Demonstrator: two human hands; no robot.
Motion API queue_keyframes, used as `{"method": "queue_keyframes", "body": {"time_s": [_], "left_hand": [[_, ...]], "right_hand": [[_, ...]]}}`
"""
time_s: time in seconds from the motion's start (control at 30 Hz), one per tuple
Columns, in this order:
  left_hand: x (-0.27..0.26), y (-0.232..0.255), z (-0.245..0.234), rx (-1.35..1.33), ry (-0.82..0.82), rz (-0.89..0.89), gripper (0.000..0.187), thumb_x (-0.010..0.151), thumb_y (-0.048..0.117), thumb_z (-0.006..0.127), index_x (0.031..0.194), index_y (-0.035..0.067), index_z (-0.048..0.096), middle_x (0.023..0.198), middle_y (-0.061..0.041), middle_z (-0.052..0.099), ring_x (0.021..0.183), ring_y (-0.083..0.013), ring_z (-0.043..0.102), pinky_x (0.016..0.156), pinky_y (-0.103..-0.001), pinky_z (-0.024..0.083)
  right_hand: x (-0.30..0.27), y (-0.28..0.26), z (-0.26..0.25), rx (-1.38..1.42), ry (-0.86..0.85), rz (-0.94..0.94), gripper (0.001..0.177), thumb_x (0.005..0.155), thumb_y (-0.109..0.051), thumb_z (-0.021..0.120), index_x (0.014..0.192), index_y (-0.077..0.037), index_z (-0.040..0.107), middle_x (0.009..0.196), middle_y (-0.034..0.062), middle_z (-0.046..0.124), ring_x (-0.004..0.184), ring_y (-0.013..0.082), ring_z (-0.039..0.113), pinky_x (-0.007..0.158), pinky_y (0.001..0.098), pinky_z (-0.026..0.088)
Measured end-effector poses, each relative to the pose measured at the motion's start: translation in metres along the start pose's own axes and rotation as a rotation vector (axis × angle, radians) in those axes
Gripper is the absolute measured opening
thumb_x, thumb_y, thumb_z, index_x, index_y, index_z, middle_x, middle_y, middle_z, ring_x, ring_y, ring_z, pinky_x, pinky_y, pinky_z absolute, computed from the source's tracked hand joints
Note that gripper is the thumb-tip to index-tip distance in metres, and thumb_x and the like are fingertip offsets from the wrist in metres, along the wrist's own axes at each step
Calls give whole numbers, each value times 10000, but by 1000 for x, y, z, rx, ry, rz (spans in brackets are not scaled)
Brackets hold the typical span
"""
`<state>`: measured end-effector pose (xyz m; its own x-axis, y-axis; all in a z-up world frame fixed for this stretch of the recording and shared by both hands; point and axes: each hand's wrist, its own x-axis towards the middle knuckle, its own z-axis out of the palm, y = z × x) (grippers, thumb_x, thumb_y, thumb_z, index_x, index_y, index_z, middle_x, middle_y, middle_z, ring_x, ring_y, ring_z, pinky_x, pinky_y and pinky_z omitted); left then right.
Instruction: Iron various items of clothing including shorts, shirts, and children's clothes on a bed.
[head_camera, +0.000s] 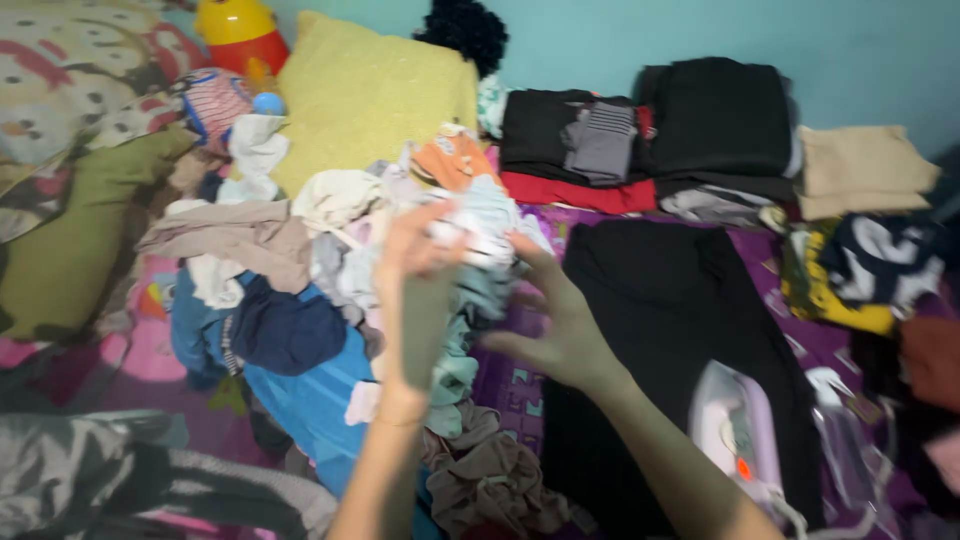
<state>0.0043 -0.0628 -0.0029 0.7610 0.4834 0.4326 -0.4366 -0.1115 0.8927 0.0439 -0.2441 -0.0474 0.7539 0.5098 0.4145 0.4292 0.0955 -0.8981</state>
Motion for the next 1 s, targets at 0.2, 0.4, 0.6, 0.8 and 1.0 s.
{"method": "queue_keyframes", "body": {"time_s": [0.2, 0.4, 0.6, 0.8, 1.0], "left_hand": [[-35, -86, 57, 19, -212, 108, 416, 877, 159, 745, 1274, 48, 688, 1299, -107, 489, 1077, -219, 556, 940, -360, 498], [-91, -160, 102, 736, -680, 200, 513, 776, 429, 760, 1175, 116, 678, 1163, -127, 665, 1107, -348, 614, 983, -608, 403], [-72, -170, 79, 324, -748, 137, 331, 984, 157, 520, 1259, 125, 701, 1133, -132, 765, 1038, -273, 714, 908, -399, 535], [-7, -109, 96, 181, -1256, -322, 457, 918, 47, 526, 1350, 66, 670, 1173, -125, 741, 873, -163, 607, 785, -338, 483], [51, -164, 156, 103, -1199, 94, 475, 865, -67, 472, 1267, 34, 702, 1273, -136, 739, 1177, -226, 675, 1057, -342, 490]], "right_hand": [[1, -18, -72, -584, 120, 89, 456, 882, -60, 662, 1336, -94, 644, 1090, 162, 749, 933, 213, 755, 812, 351, 584], [-27, -65, -152, -858, -4, -24, 306, 880, -35, 603, 1159, -51, 728, 979, 185, 711, 881, 317, 699, 801, 387, 545], [-83, -107, -237, -828, 44, 372, 267, 915, -70, 577, 1127, -8, 726, 866, 131, 751, 793, 223, 684, 753, 343, 537], [-120, -53, -306, -647, 27, 640, 259, 905, -179, 694, 1059, 11, 781, 893, 66, 791, 813, 142, 672, 773, 300, 532], [-119, -11, -325, -575, 236, 667, 234, 990, -158, 687, 1159, -23, 777, 845, 80, 702, 755, 165, 567, 688, 315, 460]]}}
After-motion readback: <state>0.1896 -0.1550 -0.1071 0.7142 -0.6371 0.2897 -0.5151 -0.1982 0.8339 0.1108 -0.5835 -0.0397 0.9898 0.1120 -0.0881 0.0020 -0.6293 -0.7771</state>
